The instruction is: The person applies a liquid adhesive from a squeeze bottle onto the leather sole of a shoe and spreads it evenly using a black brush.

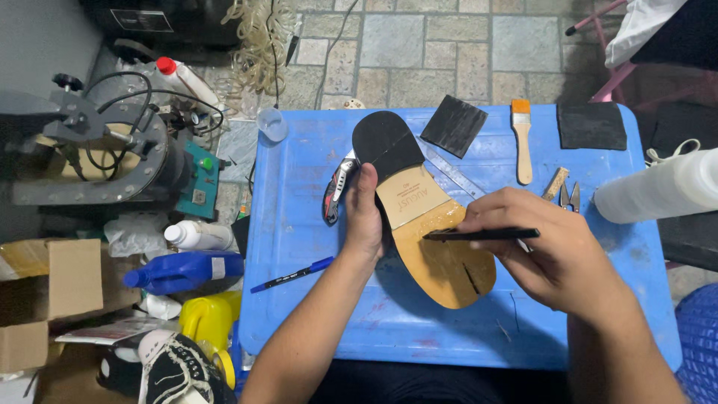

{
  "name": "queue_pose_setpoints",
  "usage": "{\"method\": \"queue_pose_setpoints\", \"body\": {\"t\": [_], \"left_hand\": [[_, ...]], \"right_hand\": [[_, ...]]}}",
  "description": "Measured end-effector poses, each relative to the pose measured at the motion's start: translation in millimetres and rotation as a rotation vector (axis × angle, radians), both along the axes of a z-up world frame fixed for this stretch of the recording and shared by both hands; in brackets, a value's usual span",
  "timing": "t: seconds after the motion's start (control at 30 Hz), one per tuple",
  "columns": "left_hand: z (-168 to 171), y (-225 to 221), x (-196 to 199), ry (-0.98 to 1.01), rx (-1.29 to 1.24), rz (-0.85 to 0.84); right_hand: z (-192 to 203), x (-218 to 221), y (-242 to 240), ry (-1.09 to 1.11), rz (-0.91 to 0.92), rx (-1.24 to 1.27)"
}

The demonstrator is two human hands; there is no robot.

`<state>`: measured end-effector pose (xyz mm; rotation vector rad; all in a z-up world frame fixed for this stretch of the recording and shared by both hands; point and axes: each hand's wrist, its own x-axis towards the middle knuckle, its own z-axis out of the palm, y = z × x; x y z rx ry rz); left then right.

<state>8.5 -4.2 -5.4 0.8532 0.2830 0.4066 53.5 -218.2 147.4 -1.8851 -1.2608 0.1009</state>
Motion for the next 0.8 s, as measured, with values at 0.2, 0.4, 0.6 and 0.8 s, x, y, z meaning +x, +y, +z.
{"method": "queue_pose_setpoints", "body": {"t": [0.2,0.4,0.6,0.8], "left_hand": [[0.8,3.1,1.7,0.036,-0.022,0.05],[3.5,8.1,1.8,0.004,-0.057,0.059],[3.1,6.7,2.2,0.003,-0.133,-0.015],[2.4,8.4,2.0,-0.016,-0.176,-0.026]], "right_hand": [[-1.9,-8.2,4.1,-0.184,0.11,0.038],[1.4,-14.3,-12.0,-0.009,0.207,0.008],[-20.0,-9.2,-8.9,0.168,-0.093,0.056],[-36.9,-12.9,-20.6,0.692,-0.091,0.412]]}}
